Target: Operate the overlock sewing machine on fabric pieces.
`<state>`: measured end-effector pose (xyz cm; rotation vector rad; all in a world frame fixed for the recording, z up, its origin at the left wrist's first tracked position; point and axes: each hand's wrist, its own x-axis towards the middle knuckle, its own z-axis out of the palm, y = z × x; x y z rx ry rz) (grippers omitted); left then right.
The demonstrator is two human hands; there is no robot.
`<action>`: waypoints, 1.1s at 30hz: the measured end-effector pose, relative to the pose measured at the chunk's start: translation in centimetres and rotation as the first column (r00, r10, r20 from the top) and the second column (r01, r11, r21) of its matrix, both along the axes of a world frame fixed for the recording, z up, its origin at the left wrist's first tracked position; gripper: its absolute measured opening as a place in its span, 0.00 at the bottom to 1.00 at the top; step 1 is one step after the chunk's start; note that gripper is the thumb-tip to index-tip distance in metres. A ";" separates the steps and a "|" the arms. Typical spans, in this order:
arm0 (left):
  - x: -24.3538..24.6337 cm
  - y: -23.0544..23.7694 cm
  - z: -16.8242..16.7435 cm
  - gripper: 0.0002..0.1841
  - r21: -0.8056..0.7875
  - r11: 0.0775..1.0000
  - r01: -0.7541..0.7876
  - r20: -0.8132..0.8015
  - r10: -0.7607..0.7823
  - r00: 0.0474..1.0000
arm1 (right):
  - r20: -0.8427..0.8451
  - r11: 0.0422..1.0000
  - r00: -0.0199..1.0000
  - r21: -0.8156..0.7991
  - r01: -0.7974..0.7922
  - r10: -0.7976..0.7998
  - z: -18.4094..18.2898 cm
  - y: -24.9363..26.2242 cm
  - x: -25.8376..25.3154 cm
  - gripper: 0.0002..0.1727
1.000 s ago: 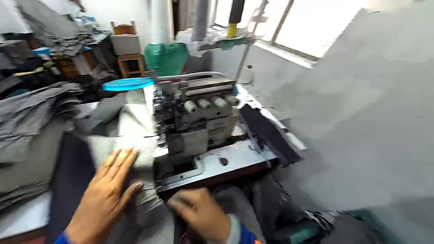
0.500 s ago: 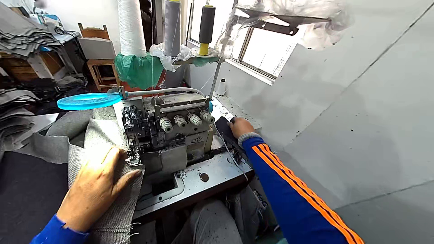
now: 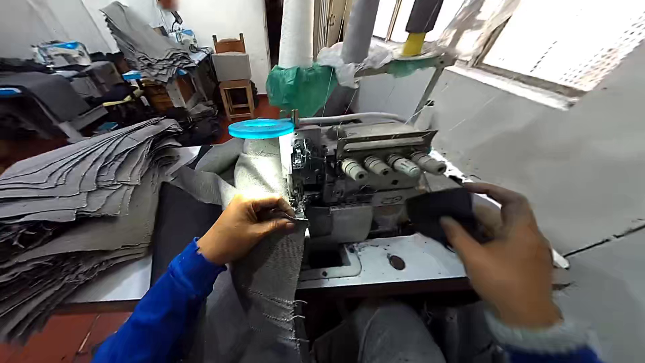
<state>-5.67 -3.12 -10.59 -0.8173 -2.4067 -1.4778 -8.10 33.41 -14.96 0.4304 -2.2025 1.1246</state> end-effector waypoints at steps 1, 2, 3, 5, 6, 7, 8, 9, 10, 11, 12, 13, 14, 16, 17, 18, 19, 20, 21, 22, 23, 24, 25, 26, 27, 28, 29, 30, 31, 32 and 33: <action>0.3 0.1 0.6 0.04 -0.010 1.000 -0.002 -0.037 0.002 0.999 | -0.029 0.996 0.997 -0.050 -0.072 0.070 -0.3 -2.2 1.9 0.33; 0.6 0.3 1.1 0.03 -0.039 0.999 -0.029 -0.089 0.026 0.996 | -0.058 0.985 0.989 -0.093 -0.142 0.137 -0.7 -4.7 3.2 0.29; 0.8 0.4 1.4 0.02 -0.056 0.997 -0.056 -0.137 0.048 0.989 | -0.076 0.969 0.978 -0.138 -0.205 0.196 -1.2 -7.4 4.0 0.21; 1.2 0.5 1.5 0.02 -0.057 0.997 -0.060 -0.180 0.048 0.982 | -0.064 0.933 0.962 -0.235 -0.273 0.266 -2.2 -12.3 4.5 0.17; 1.5 0.5 1.6 0.03 -0.053 0.998 -0.045 -0.166 0.036 0.985 | -0.039 0.915 0.957 -0.283 -0.286 0.287 -2.3 -14.2 4.6 0.16; 1.8 0.5 1.6 0.03 -0.038 0.999 -0.032 -0.140 0.026 0.990 | -0.020 0.892 0.948 -0.333 -0.306 0.318 -2.3 -15.7 4.6 0.15; 2.1 0.5 1.6 0.03 -0.014 0.999 -0.030 -0.109 0.028 0.994 | -0.012 0.860 0.933 -0.383 -0.337 0.361 -2.1 -16.8 4.8 0.14; 2.4 0.4 1.6 0.03 0.018 0.999 -0.046 -0.080 0.047 0.996 | -0.014 0.816 0.909 -0.436 -0.381 0.417 -1.9 -17.5 5.0 0.12; 2.7 0.3 1.6 0.04 0.036 0.997 -0.075 -0.063 0.078 0.995 | -0.015 0.766 0.882 -0.490 -0.416 0.470 -1.7 -18.1 5.2 0.11; 2.9 0.1 1.6 0.05 0.050 0.993 -0.103 -0.053 0.105 0.993 | -0.008 0.714 0.856 -0.547 -0.437 0.517 -1.5 -18.5 5.3 0.10; 3.1 0.0 1.6 0.06 0.057 0.991 -0.119 -0.048 0.122 0.991 | 0.010 0.667 0.833 -0.604 -0.436 0.554 -1.3 -18.9 5.4 0.09; 3.2 -0.2 1.7 0.07 0.062 0.990 -0.127 -0.043 0.130 0.991 | 0.030 0.624 0.814 -0.659 -0.420 0.580 -1.3 -19.2 5.4 0.07; 3.3 -0.2 1.7 0.06 0.060 0.988 -0.139 -0.045 0.142 0.989 | 0.041 0.576 0.796 -0.712 -0.401 0.605 -1.4 -19.5 5.4 0.08; 3.1 0.0 1.2 0.06 0.040 0.985 -0.165 -0.059 0.167 0.984 | 0.041 0.510 0.778 -0.777 -0.370 0.627 -1.9 -19.8 5.3 0.10; 3.0 0.1 1.0 0.05 0.018 0.986 -0.169 -0.066 0.169 0.983 | 0.032 0.500 0.775 -0.781 -0.374 0.631 -2.1 -19.8 5.2 0.11; 2.8 0.2 0.8 0.05 -0.003 0.987 -0.163 -0.072 0.162 0.984 | 0.027 0.504 0.771 -0.772 -0.388 0.636 -2.2 -19.6 5.1 0.11; 2.6 0.3 0.5 0.05 -0.018 0.986 -0.166 -0.081 0.164 0.983 | 0.023 0.511 0.768 -0.759 -0.403 0.640 -2.3 -19.4 4.9 0.11; 2.5 0.4 0.3 0.04 -0.023 0.985 -0.173 -0.085 0.170 0.982 | 0.020 0.513 0.762 -0.750 -0.417 0.647 -2.4 -19.1 4.8 0.11; 2.3 0.5 0.2 0.05 -0.021 0.984 -0.178 -0.084 0.176 0.981 | 0.022 0.509 0.746 -0.744 -0.432 0.666 -2.4 -18.8 4.7 0.09; 2.2 0.4 0.1 0.05 -0.017 0.982 -0.188 -0.081 0.186 0.979 | 0.031 0.512 0.725 -0.730 -0.454 0.688 -2.4 -18.6 4.7 0.05; 1.9 0.3 -0.1 0.06 -0.013 0.979 -0.205 -0.080 0.204 0.976 | 0.053 0.527 0.699 -0.698 -0.484 0.713 -2.7 -18.4 4.8 0.03; 1.6 0.2 -0.4 0.06 -0.009 0.973 -0.232 -0.090 0.231 0.969 | 0.085 0.538 0.656 -0.656 -0.530 0.750 -3.3 -18.4 5.0 0.14; 1.3 0.1 -0.9 0.07 -0.016 0.962 -0.273 -0.113 0.270 0.956 | 0.129 0.532 0.595 -0.623 -0.574 0.793 -4.1 -18.6 5.5 0.22; 0.9 -0.1 -1.6 0.07 -0.043 0.942 -0.333 -0.161 0.322 0.933 | 0.181 0.532 0.551 -0.611 -0.586 0.815 -5.2 -19.1 6.2 0.22; 0.6 -0.2 -2.6 0.07 -0.089 0.907 -0.410 -0.234 0.381 0.894 | 0.244 0.558 0.534 -0.603 -0.570 0.809 -6.4 -19.7 7.1 0.18; 0.6 0.0 -3.5 0.09 -0.126 0.868 -0.481 -0.313 0.425 0.849 | 0.300 0.595 0.533 -0.577 -0.559 0.791 -7.4 -20.1 7.8 0.17; 0.8 0.2 -4.0 0.10 -0.170 0.819 -0.548 -0.425 0.441 0.791 | 0.324 0.623 0.545 -0.546 -0.559 0.773 -8.1 -20.2 8.3 0.17; 1.4 0.9 -4.3 0.09 -0.217 0.763 -0.609 -0.537 0.427 0.727 | 0.315 0.639 0.567 -0.516 -0.571 0.761 -8.6 -19.8 8.6 0.17; 2.3 1.9 -4.6 0.08 -0.253 0.705 -0.663 -0.623 0.406 0.669 | 0.286 0.649 0.595 -0.484 -0.587 0.751 -9.0 -19.2 8.9 0.16; 3.4 3.2 -4.9 0.10 -0.296 0.645 -0.705 -0.675 0.381 0.632 | 0.258 0.658 0.617 -0.451 -0.603 0.743 -9.1 -18.5 9.1 0.14; 4.3 4.5 -4.9 0.13 -0.346 0.589 -0.730 -0.698 0.358 0.620 | 0.241 0.663 0.629 -0.428 -0.615 0.739 -9.1 -17.7 9.1 0.13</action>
